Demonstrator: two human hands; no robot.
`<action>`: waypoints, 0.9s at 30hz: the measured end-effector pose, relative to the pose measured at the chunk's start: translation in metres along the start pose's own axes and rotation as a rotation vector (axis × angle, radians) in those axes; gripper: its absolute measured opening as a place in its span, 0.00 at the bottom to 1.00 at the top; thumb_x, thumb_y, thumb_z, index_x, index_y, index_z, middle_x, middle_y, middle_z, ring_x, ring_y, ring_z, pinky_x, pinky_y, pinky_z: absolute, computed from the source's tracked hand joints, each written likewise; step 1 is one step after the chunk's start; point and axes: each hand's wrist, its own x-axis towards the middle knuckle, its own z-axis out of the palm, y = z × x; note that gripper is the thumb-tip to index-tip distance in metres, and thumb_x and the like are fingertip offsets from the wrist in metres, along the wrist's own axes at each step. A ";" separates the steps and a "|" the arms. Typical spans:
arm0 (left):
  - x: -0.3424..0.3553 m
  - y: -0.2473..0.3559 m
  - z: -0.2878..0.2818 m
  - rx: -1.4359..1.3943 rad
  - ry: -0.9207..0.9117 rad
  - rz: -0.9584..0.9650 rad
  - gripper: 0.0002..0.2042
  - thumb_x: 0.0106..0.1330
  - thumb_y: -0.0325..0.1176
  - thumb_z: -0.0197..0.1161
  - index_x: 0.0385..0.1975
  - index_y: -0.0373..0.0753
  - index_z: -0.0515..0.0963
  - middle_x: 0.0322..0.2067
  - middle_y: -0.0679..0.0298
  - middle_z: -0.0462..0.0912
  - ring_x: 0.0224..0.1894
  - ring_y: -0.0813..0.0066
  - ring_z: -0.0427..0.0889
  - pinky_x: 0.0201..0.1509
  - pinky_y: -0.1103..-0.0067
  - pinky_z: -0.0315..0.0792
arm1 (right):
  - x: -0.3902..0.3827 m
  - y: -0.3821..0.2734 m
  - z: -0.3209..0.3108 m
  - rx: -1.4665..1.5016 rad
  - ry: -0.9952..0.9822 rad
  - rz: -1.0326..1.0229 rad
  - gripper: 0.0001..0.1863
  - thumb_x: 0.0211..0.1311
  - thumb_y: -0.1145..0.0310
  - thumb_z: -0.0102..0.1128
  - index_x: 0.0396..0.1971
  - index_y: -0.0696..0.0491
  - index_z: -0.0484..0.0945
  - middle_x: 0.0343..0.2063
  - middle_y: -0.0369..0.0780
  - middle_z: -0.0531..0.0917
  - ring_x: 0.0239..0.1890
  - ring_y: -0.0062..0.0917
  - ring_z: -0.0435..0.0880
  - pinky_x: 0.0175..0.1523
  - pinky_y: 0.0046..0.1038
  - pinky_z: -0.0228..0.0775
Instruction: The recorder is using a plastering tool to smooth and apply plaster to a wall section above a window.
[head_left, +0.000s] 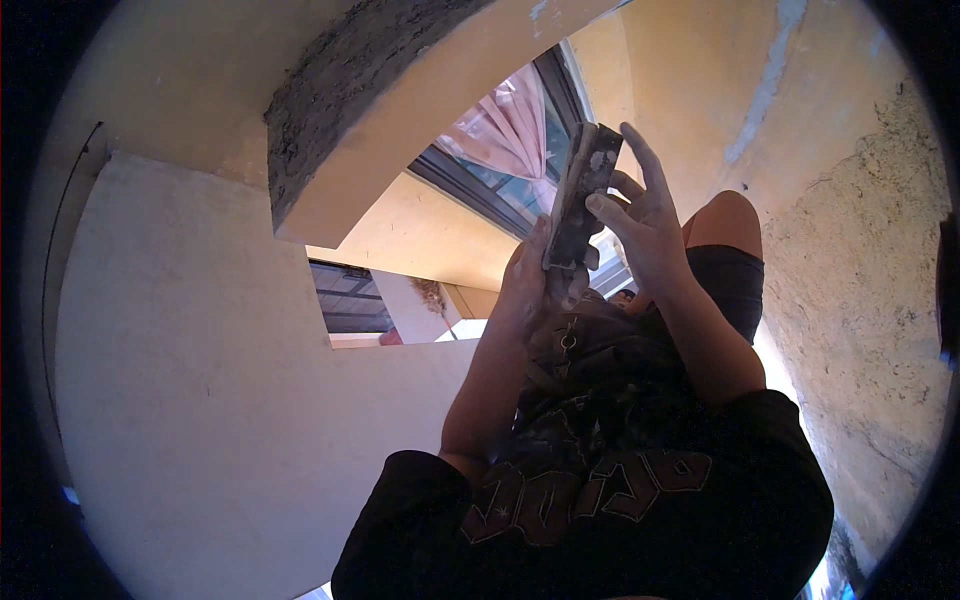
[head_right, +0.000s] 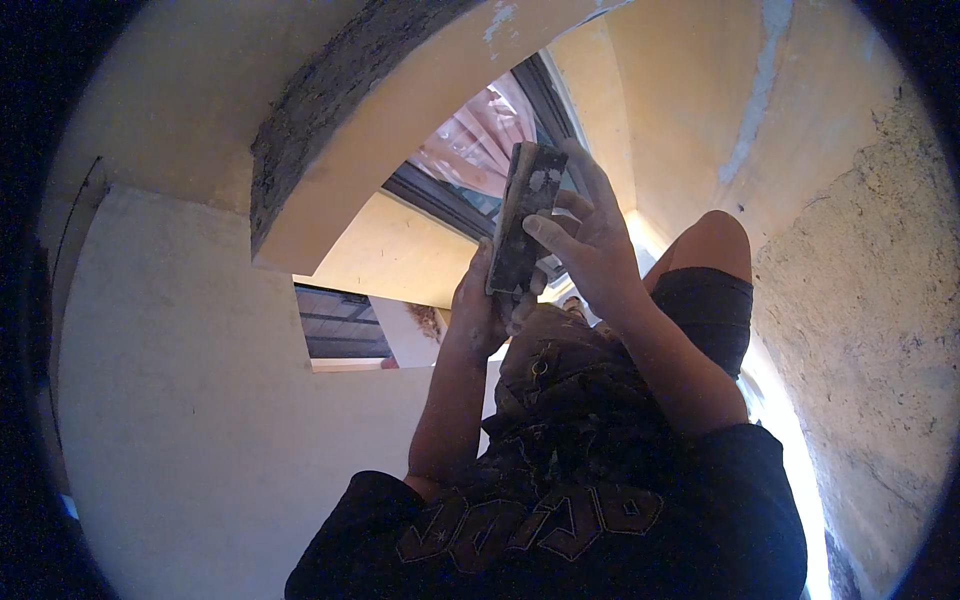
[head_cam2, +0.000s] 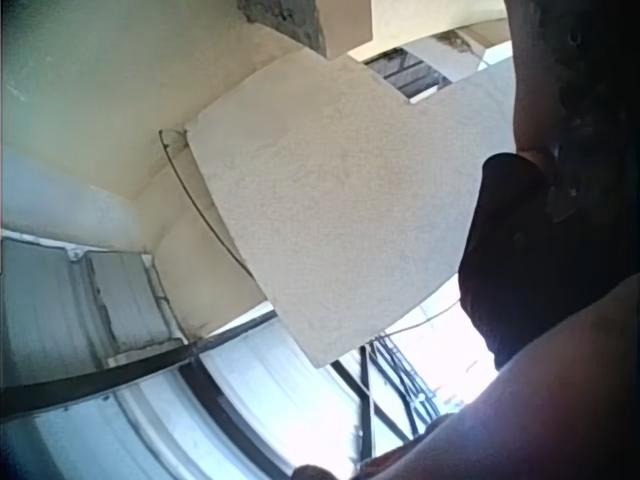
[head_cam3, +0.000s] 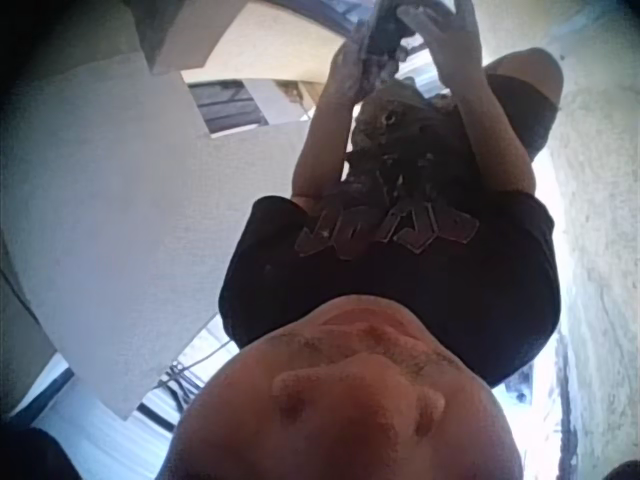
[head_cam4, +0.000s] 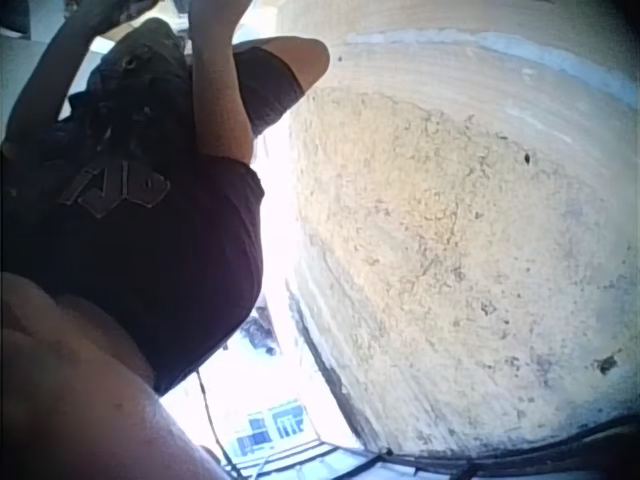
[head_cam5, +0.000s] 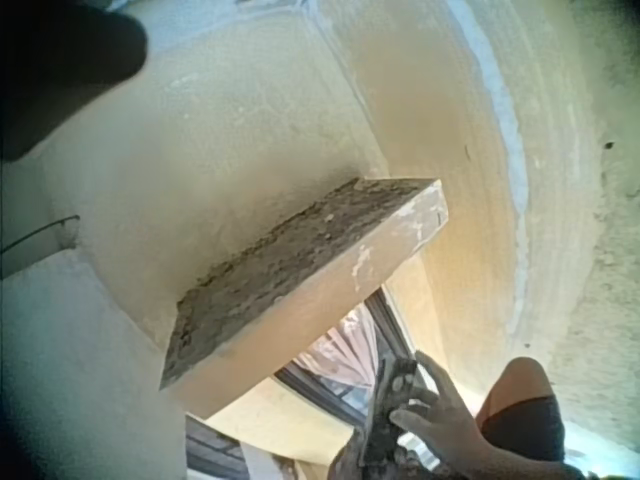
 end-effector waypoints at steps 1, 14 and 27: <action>-0.001 0.002 0.001 -0.103 -0.020 -0.089 0.30 0.74 0.56 0.37 0.49 0.32 0.74 0.28 0.58 0.81 0.15 0.80 0.73 0.16 0.84 0.67 | 0.000 -0.004 0.001 0.024 -0.011 0.017 0.40 0.60 0.81 0.58 0.70 0.50 0.49 0.50 0.46 0.75 0.47 0.26 0.80 0.51 0.27 0.77; 0.003 -0.001 0.006 0.411 0.124 0.263 0.20 0.67 0.26 0.59 0.58 0.29 0.69 0.39 0.54 0.82 0.37 0.72 0.84 0.40 0.79 0.81 | 0.007 0.005 -0.008 -0.136 0.073 -0.115 0.27 0.60 0.80 0.60 0.58 0.54 0.62 0.43 0.45 0.81 0.42 0.25 0.83 0.48 0.25 0.78; -0.001 0.005 0.011 0.396 0.036 0.188 0.24 0.64 0.21 0.60 0.61 0.32 0.68 0.43 0.57 0.82 0.40 0.75 0.83 0.45 0.80 0.78 | 0.013 -0.009 -0.020 -0.089 0.181 0.045 0.22 0.64 0.74 0.58 0.58 0.54 0.66 0.38 0.44 0.83 0.38 0.22 0.84 0.43 0.25 0.79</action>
